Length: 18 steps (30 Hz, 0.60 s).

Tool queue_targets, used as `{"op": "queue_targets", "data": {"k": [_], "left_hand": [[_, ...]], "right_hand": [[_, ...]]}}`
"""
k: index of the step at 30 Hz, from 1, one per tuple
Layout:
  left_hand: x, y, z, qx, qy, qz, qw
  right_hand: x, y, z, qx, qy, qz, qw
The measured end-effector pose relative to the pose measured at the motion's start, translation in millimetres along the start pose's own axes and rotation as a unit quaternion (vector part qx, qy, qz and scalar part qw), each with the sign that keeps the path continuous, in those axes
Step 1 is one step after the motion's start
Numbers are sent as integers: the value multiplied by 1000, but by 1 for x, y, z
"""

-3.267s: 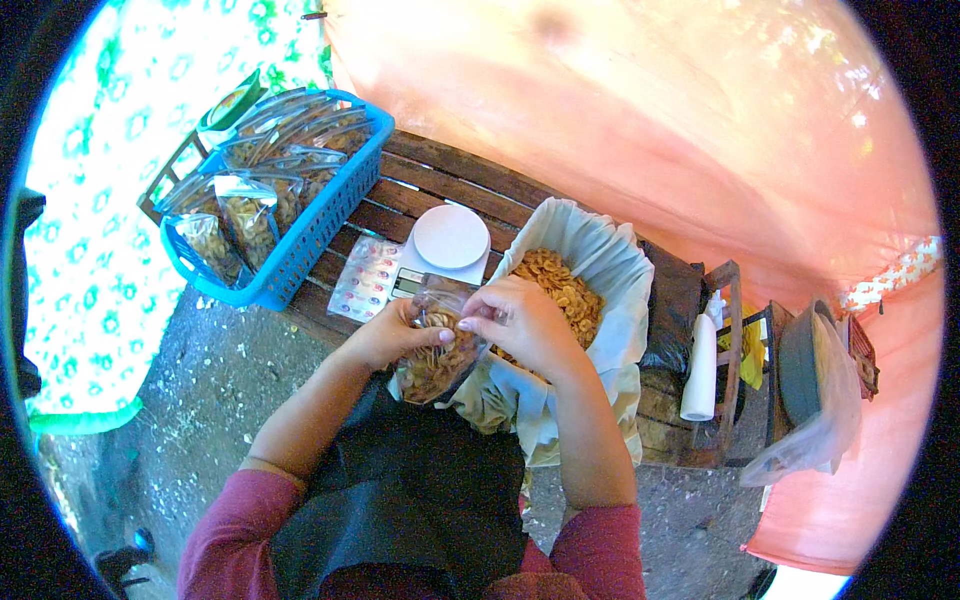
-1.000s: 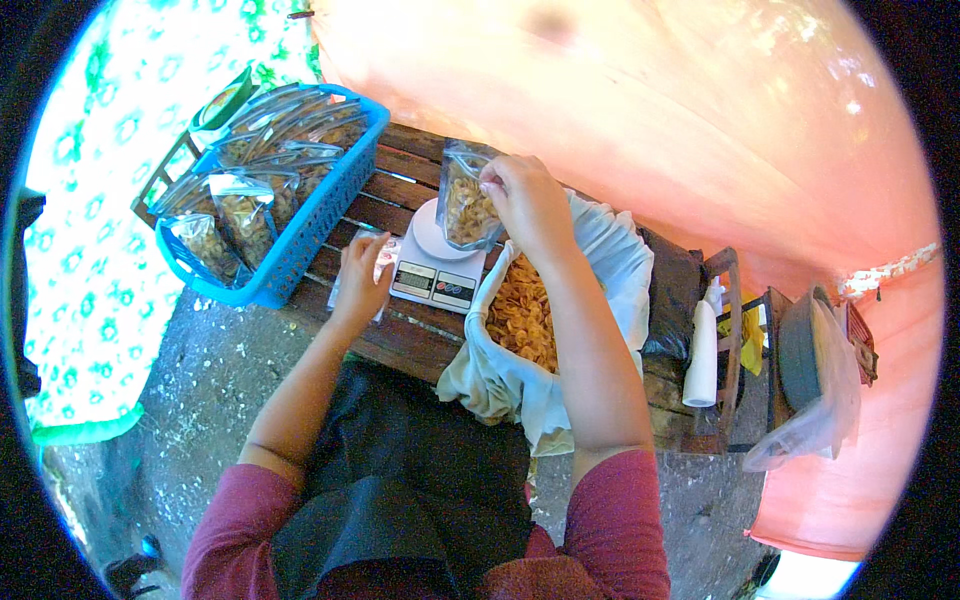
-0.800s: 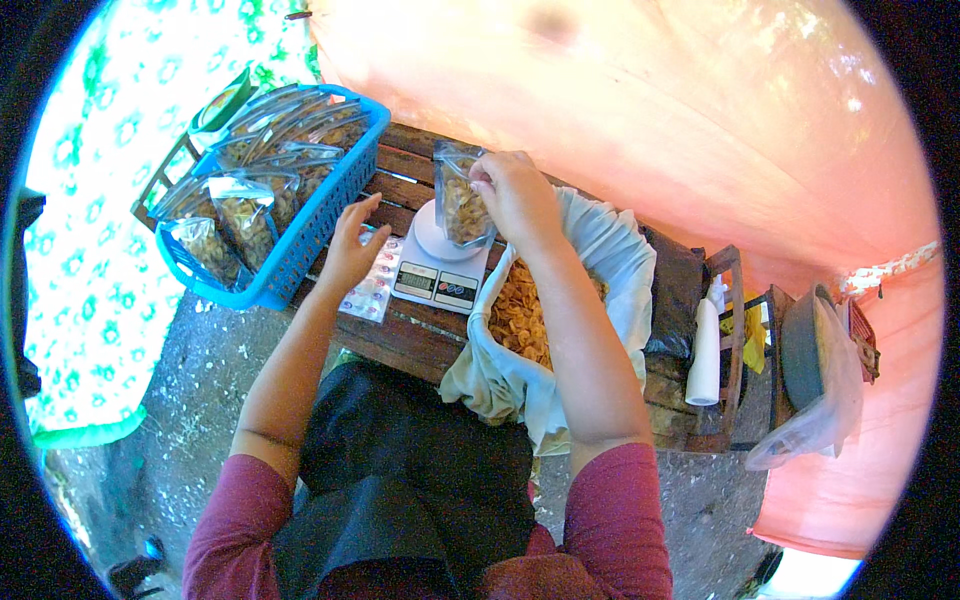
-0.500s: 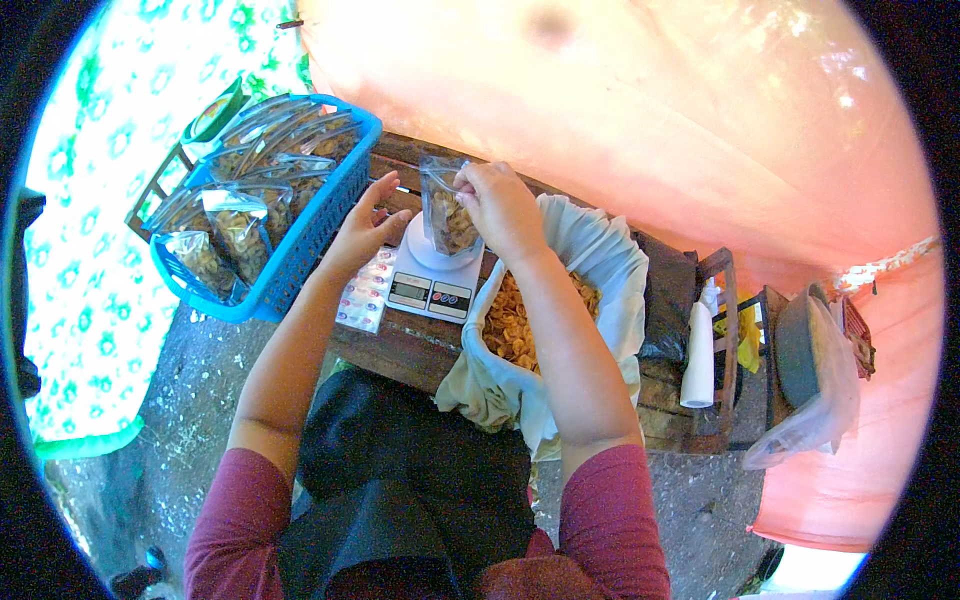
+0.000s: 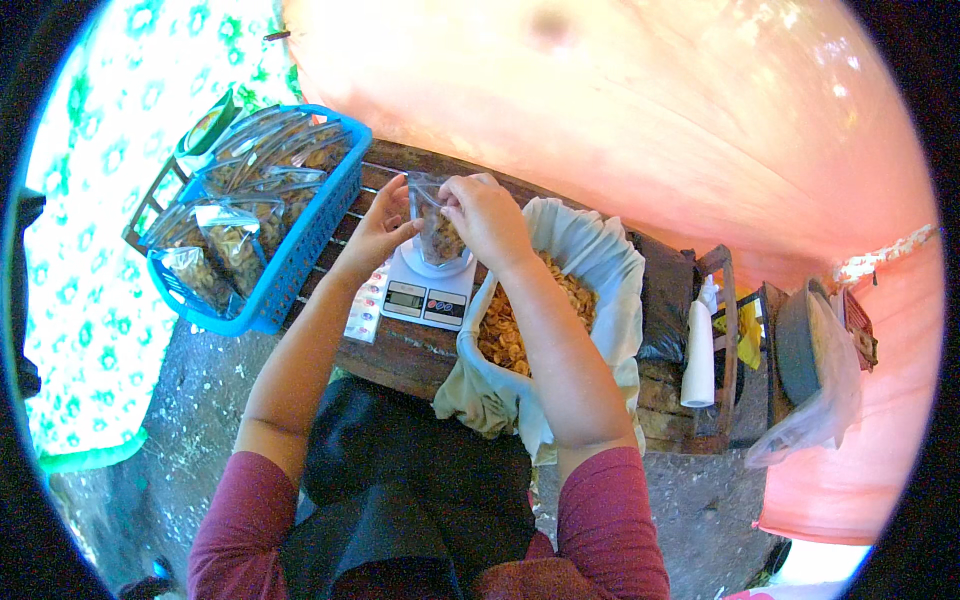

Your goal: The person scoops dried banana chips from a cloth-lined container into a clear plastic bag, places the bag on a digital scale, and adds more chips by hand to reach a target weight. The filled bag is then placed into a blue basket with other packaged snacks.

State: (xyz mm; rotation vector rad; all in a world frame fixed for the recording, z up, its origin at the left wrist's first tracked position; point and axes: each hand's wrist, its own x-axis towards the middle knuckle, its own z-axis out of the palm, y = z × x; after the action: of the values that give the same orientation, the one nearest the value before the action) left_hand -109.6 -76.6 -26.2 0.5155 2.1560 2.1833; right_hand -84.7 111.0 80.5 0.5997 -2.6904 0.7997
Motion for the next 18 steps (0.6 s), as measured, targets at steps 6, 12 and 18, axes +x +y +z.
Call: {"op": "queue_targets", "data": {"k": [6,12,18], "left_hand": [[4,3,6,-85,-7,-15,996],[10,3,7,-117,-4,-13,993],[13,-6,8,-89,14,16,996]], "right_hand": [[-18,11,-19,33,81,-21,996],[-79,84,-42,2,-92,179,980],[-145,94,3,-81,-243,140,956]]}}
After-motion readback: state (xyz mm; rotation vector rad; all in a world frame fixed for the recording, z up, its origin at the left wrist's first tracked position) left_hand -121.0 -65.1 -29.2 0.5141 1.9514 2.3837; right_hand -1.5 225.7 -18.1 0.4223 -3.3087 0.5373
